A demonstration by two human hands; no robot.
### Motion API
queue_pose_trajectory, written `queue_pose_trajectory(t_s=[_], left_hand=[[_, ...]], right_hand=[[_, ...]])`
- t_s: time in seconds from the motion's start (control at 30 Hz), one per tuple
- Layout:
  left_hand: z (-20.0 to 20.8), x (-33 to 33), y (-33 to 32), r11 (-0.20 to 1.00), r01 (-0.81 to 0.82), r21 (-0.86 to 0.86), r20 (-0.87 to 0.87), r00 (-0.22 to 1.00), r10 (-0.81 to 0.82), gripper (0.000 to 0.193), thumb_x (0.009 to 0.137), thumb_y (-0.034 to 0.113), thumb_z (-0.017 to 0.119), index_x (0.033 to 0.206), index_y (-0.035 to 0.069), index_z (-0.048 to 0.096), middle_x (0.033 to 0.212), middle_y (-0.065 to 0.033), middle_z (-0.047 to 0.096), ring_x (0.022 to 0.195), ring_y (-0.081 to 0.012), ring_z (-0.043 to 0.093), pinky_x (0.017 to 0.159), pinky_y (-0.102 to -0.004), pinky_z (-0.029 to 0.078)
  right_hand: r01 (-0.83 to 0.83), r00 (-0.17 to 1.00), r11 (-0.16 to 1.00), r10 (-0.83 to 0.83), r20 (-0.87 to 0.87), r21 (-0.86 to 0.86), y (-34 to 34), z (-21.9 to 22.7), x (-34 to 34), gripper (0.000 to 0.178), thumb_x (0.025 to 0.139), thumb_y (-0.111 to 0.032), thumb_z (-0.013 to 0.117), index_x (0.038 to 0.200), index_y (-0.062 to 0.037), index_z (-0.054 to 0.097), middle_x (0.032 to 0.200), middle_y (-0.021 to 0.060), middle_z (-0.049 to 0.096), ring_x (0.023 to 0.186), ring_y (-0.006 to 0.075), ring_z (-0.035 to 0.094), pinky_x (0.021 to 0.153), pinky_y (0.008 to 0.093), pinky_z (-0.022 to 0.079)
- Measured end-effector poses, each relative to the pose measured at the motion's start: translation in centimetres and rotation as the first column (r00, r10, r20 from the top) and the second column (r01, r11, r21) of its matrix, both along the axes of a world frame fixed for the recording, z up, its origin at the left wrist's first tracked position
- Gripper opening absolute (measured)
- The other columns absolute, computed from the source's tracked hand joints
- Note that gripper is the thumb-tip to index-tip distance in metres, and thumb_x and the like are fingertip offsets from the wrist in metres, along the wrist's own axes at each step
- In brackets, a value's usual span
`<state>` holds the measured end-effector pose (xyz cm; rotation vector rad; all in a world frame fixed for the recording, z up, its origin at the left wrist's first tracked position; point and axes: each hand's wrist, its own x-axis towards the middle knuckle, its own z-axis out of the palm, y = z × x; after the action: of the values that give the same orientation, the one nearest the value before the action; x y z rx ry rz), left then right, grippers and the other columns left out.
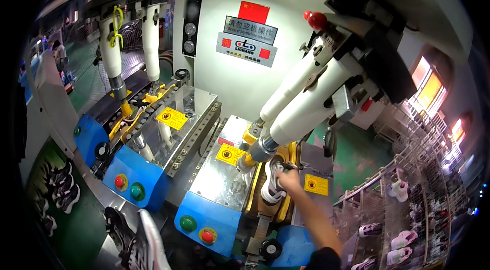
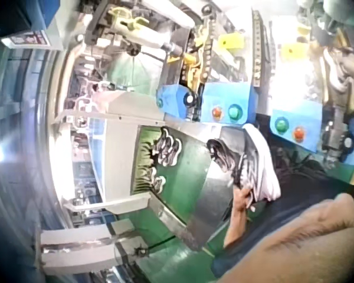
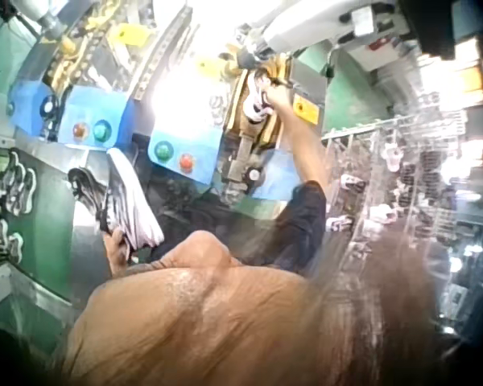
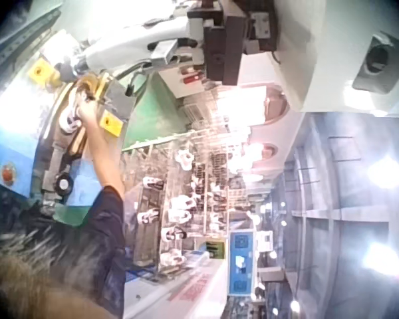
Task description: The person picks up shoes from a conveyor belt, places them into a lasting or sole-attaching machine, presses buttons to operate the machine, and then removes the shoes and places them back on the conveyor.
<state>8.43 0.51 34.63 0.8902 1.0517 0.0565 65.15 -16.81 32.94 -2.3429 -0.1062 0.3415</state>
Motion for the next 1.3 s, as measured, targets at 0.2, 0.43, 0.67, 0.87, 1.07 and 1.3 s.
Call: queue_pose_trajectory(t_s=[0.2, 0.43, 0.67, 0.87, 1.07, 1.3], left_hand=[[-4.4, -1.0, -0.7, 0.938, -0.342, -0.064, -0.061, 0.939, 0.338, 0.054, 0.087, 0.009, 0.055, 0.134, -0.002, 0.032, 0.116, -0.0143, 0.056, 0.107, -0.0239, 0.054, 0.093, -0.04, 0.044], [-6.1, 0.7, 0.9, 0.937, -0.338, -0.092, -0.114, 0.938, 0.327, 0.051, 0.087, 0.011, 0.055, 0.132, -0.002, 0.035, 0.115, -0.0139, 0.056, 0.106, -0.024, 0.054, 0.092, -0.0393, 0.045], [-7.4, -1.5, 4.1, 0.95, -0.283, -0.134, -0.005, 0.959, 0.285, 0.048, 0.087, 0.012, 0.055, 0.13, -0.002, 0.039, 0.114, -0.0136, 0.057, 0.105, -0.0241, 0.055, 0.091, -0.0385, 0.046], [-10.1, -3.3, 3.0, 0.902, -0.367, -0.23, -0.076, 0.93, 0.359, 0.046, 0.088, 0.014, 0.054, 0.129, -0.002, 0.042, 0.113, -0.0132, 0.057, 0.104, -0.0242, 0.055, 0.09, -0.0379, 0.046], [-13.5, -7.8, 3.8, 0.911, -0.312, -0.27, 0.035, 0.942, 0.333, 0.04, 0.089, 0.026, 0.055, 0.12, 0.002, 0.05, 0.113, -0.0119, 0.057, 0.101, -0.0264, 0.056, 0.086, -0.0389, 0.048], [-4.9, -6.8, 0.3, 0.806, -0.588, -0.069, 0.141, 0.794, 0.591, 0.035, 0.091, 0.017, 0.052, 0.119, -0.004, 0.049, 0.109, -0.0132, 0.059, 0.095, -0.024, 0.06, 0.081, -0.035, 0.051]], right_hand=[[-0.155, 0.983, 0.979, 0.166, 0.074, -0.136, 2.2, 0.2, -1.2, 0.052, 0.073, -0.03, 0.066, 0.105, 0.0085, 0.053, 0.095, 0.0275, 0.061, 0.094, 0.037, 0.06, 0.082, 0.0419, 0.047], [0.05, 0.922, 0.994, -0.009, 0.387, -0.095, 4.5, -5.3, -5.3, 0.06, 0.076, -0.021, 0.062, 0.123, 0.0062, 0.035, 0.114, 0.027, 0.049, 0.105, 0.0407, 0.051, 0.09, 0.0457, 0.041], [0.083, 0.915, 0.993, -0.04, 0.401, -0.09, 3.1, -4.6, -5.3, 0.059, 0.078, -0.025, 0.062, 0.12, 0.0079, 0.038, 0.109, 0.0262, 0.054, 0.103, 0.0419, 0.052, 0.09, 0.0444, 0.043], [-0.494, 0.588, 0.87, 0.325, 0.741, 0.011, 10.1, 2.5, -22.8, 0.054, 0.072, -0.013, 0.069, 0.119, 0.0035, 0.046, 0.109, 0.022, 0.053, 0.102, 0.0355, 0.054, 0.088, 0.0416, 0.044], [-0.749, 0.392, 0.594, 0.754, 0.527, -0.293, 17.9, -4.5, -28.6, 0.049, 0.081, -0.019, 0.061, 0.121, 0.0034, 0.044, 0.133, 0.0246, 0.039, 0.128, 0.038, 0.034, 0.106, 0.0513, 0.025], [-0.881, 0.47, 0.37, 0.63, 0.618, 0.294, 16.3, -4.1, -39.9, 0.032, 0.08, -0.01, 0.063, 0.109, 0.0012, 0.054, 0.116, 0.0179, 0.055, 0.109, 0.0325, 0.054, 0.097, 0.0438, 0.041]])
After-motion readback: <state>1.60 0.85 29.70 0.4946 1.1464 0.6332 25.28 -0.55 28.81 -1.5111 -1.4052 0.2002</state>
